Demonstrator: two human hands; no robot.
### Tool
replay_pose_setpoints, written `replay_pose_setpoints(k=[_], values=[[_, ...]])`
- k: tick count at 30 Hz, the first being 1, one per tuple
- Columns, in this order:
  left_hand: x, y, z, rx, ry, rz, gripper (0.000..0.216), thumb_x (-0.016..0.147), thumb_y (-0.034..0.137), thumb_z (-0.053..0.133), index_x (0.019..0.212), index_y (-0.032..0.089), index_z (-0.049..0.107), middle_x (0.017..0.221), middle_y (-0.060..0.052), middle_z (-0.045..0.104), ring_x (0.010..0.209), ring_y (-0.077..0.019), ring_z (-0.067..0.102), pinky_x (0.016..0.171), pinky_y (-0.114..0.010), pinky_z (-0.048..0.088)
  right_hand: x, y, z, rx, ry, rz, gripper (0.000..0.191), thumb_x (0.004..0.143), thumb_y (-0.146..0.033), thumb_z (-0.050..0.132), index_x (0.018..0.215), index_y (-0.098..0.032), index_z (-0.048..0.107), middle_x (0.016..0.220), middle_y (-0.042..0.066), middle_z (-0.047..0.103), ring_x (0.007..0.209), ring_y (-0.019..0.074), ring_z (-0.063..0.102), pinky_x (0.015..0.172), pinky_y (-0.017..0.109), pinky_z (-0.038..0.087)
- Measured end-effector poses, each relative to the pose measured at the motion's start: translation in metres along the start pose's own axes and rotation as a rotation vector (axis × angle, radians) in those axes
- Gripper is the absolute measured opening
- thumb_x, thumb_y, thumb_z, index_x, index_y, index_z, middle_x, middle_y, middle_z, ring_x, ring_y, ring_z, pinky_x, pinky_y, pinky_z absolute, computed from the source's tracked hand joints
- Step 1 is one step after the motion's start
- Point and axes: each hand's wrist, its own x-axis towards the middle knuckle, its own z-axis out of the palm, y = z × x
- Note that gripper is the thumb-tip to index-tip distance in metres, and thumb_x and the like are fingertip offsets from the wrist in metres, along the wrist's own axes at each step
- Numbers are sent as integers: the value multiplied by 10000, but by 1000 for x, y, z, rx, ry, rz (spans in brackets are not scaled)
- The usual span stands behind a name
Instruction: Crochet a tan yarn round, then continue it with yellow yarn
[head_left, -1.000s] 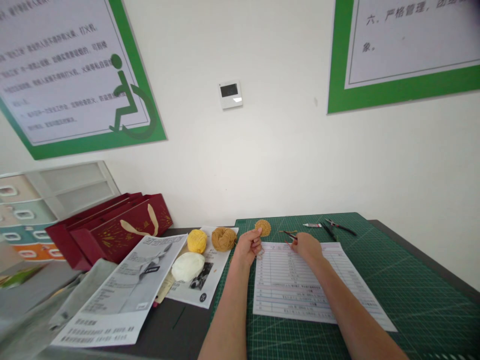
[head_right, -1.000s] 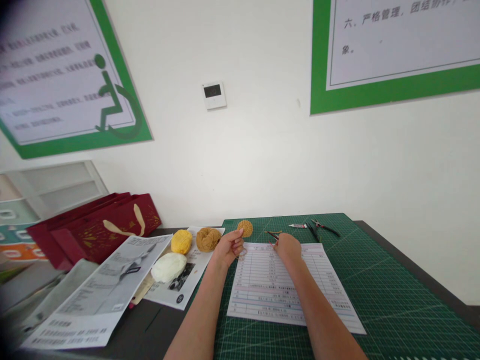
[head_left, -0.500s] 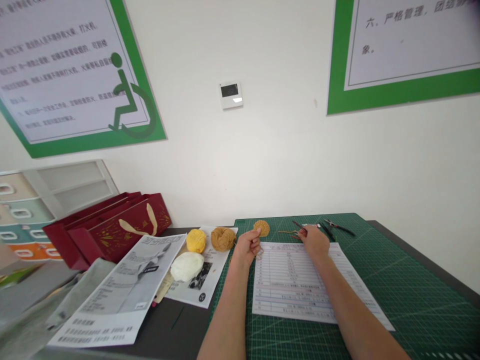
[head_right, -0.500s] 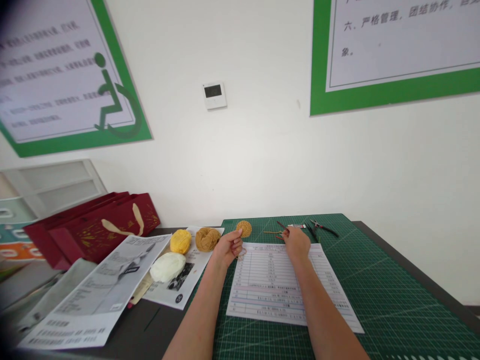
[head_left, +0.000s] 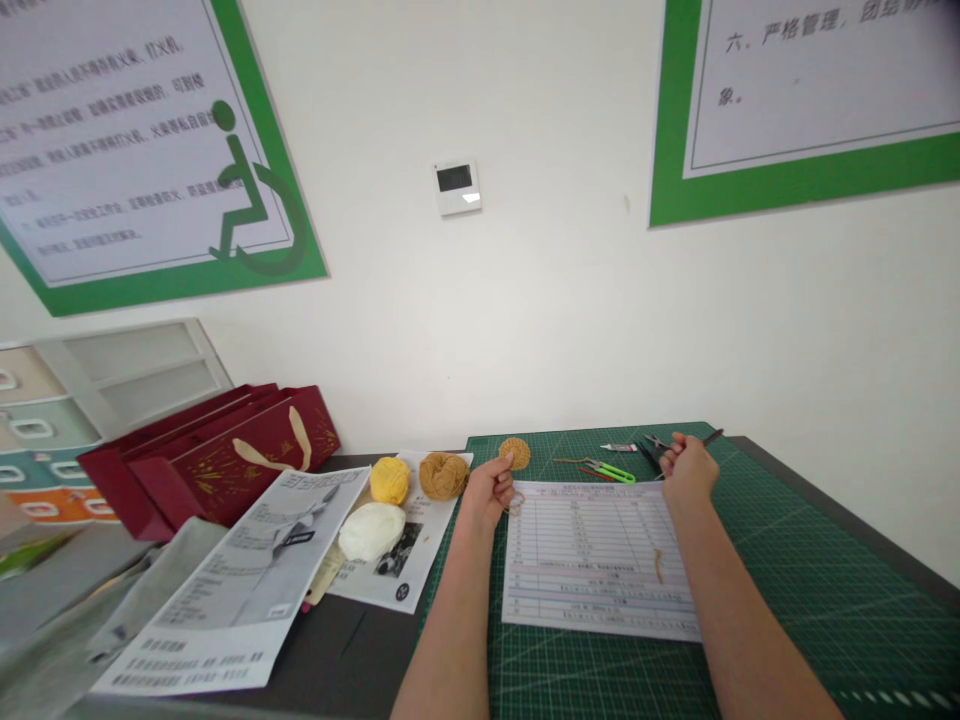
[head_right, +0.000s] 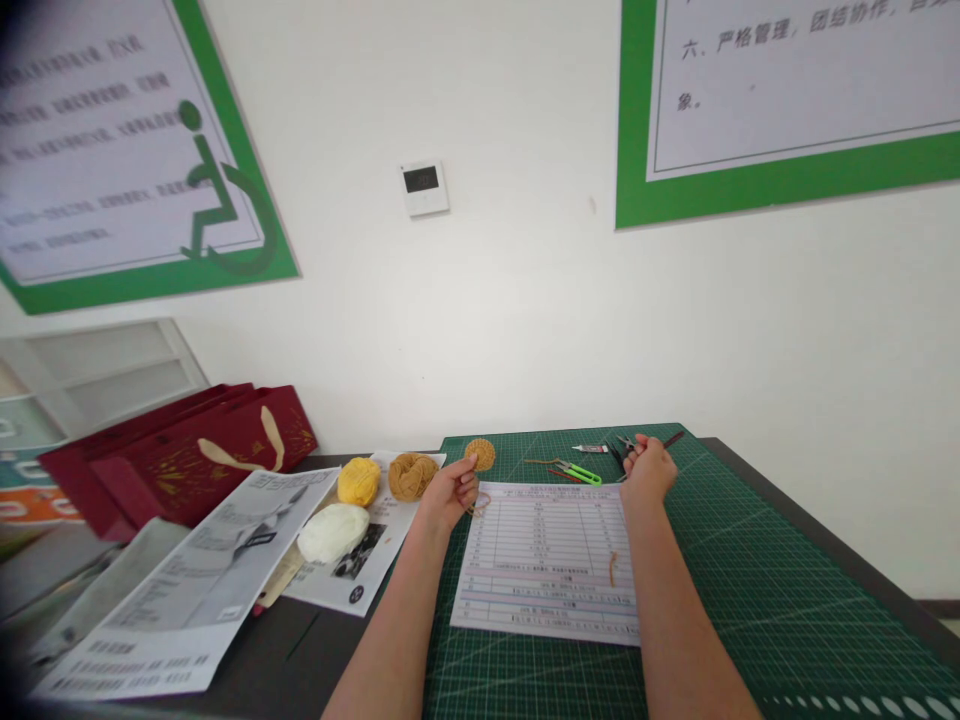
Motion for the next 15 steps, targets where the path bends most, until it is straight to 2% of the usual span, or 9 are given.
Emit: replay_pose_setpoints(k=[3,7,13,15], values=[[0,0,0,3,-9,-11,400,589,220,805,603,173,408,448,106,333,359,-1,216,337,-143,121,7,-9,-12,219,-46,78,219,800,-417,415,712,-217,432,518,-108,275,364,53,207,345,183,220],[0,0,1,9,-29,-26,392,583,206,808,604,169,419,451,101,347,366,-5,227,334,-143,132,9,-15,-19,342,-185,157,160,766,-336,518,726,-180,523,524,-99,303,376,37,201,327,161,200],[0,1,0,15,-30,-34,378,589,203,805,592,164,428,444,98,347,361,-5,225,326,-144,141,3,-12,-16,285,-375,234,178,709,-296,606,757,-129,645,520,-70,386,373,33,224,328,171,171],[0,1,0,17,-31,-35,374,595,203,800,588,164,428,446,98,345,359,-4,226,324,-145,142,2,-14,-19,131,-438,219,183,721,-272,583,762,-119,676,523,-48,442,371,40,251,346,180,178]])
